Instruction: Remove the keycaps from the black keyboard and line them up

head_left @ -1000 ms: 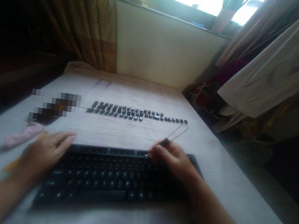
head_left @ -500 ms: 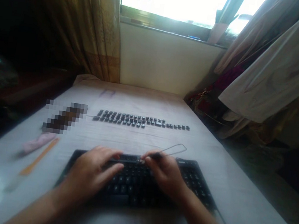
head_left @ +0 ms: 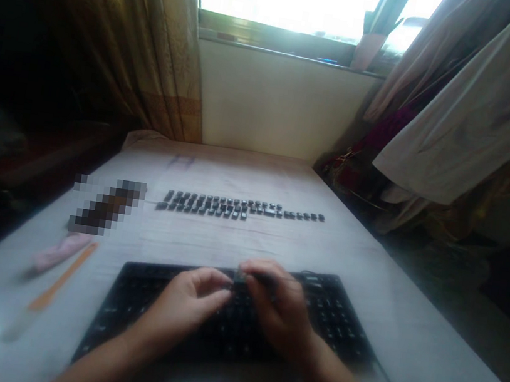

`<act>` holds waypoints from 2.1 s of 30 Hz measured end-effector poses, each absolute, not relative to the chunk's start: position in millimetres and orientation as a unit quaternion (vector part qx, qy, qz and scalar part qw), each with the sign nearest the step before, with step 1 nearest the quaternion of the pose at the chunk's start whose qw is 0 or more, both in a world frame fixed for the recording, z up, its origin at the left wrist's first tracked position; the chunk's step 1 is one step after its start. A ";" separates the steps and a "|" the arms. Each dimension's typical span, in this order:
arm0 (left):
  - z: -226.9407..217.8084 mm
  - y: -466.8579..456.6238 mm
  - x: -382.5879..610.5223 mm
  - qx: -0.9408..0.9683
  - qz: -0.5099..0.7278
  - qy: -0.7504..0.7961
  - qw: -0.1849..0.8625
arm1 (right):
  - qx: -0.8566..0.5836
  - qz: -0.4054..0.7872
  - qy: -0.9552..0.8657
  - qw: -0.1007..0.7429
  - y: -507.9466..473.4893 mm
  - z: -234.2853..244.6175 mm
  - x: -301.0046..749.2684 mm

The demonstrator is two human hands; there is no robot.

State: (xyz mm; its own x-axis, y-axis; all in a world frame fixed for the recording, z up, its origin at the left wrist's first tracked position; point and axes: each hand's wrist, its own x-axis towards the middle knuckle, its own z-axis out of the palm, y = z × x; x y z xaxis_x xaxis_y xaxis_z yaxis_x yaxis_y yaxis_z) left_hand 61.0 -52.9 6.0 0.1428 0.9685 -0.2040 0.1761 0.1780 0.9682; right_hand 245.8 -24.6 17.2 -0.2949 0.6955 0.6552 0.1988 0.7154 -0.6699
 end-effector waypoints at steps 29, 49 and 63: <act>21.5 -16.4 -43.6 0.607 0.339 0.712 0.101 | -0.579 0.246 -0.718 0.297 99.8 20.6 265.5; -25.9 3.4 -91.7 0.533 0.284 0.787 0.126 | -0.622 0.197 -0.743 0.147 140.8 -5.0 238.4; -27.0 2.8 -92.6 0.530 0.306 0.785 0.102 | -0.555 0.299 -0.677 0.380 119.7 16.8 267.3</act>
State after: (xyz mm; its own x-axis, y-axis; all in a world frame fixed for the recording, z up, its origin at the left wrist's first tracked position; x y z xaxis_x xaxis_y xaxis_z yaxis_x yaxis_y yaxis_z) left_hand -92.6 2.8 -27.0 -0.4177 0.8938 0.1631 0.7687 0.2520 0.5879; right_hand 267.3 119.7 16.8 -0.0965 0.9784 0.1826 0.5237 0.2059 -0.8266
